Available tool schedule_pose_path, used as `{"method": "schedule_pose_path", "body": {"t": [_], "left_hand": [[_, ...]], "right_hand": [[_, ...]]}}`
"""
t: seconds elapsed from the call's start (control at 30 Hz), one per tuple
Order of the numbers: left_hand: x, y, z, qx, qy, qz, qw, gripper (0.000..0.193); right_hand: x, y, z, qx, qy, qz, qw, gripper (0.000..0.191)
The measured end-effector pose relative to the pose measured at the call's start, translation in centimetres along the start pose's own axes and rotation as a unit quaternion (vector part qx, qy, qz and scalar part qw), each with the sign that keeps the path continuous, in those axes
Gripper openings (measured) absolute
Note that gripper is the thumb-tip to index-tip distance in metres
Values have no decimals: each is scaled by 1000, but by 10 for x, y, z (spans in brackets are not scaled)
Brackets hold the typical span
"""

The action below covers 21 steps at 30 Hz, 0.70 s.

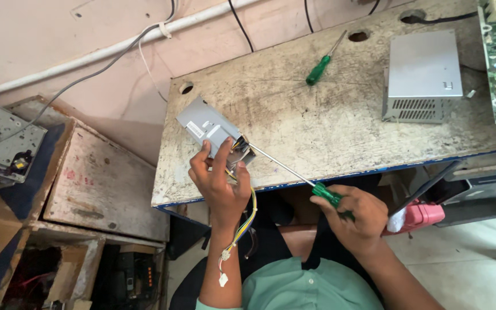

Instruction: The person disassembles a computer power supply unit on a workbench, removes the metal casing, and uses a screwdriver to adjust internal components. The person then reassembles the casing and sets the unit aside.

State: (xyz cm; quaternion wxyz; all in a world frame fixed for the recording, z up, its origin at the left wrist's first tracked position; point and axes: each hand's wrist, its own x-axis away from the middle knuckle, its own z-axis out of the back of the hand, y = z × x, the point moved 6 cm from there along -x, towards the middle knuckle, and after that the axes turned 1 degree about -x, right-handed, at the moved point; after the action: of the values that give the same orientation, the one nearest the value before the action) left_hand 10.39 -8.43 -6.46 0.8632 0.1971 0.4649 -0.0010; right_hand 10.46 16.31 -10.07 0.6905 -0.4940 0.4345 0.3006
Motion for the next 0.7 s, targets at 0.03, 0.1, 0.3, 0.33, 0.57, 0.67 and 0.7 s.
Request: {"method": "schedule_pose_path", "body": {"t": [0.03,0.1,0.3,0.33,0.57,0.67,0.7], "left_hand": [[0,0,0,-1,1,-2,1000,49],[0,0,0,5,2,1,1000,49],[-1,-1,-3,6,9,0,1000,50],[0,-1,-4,8,9,3,1000,50],[-3,-1,-4,28,6,9,1000,47],[-12,-1,1,22,11,-4,1000,36],[-15,0,3,15,19,-19,1000,32]], "right_hand": [[1,1,1,4,0,-1,1000,47],[3,1,1,14,-2,15,1000,48],[8,4,1,39,16,26,999,49],[9,5,0,33,13,15,999,48],[3,3,-8,59,-15,-53,997,37],[-5,-7,-14,113,-57,-54,990,31],[-8,-11,-18,119,-74,-46,989,32]]}}
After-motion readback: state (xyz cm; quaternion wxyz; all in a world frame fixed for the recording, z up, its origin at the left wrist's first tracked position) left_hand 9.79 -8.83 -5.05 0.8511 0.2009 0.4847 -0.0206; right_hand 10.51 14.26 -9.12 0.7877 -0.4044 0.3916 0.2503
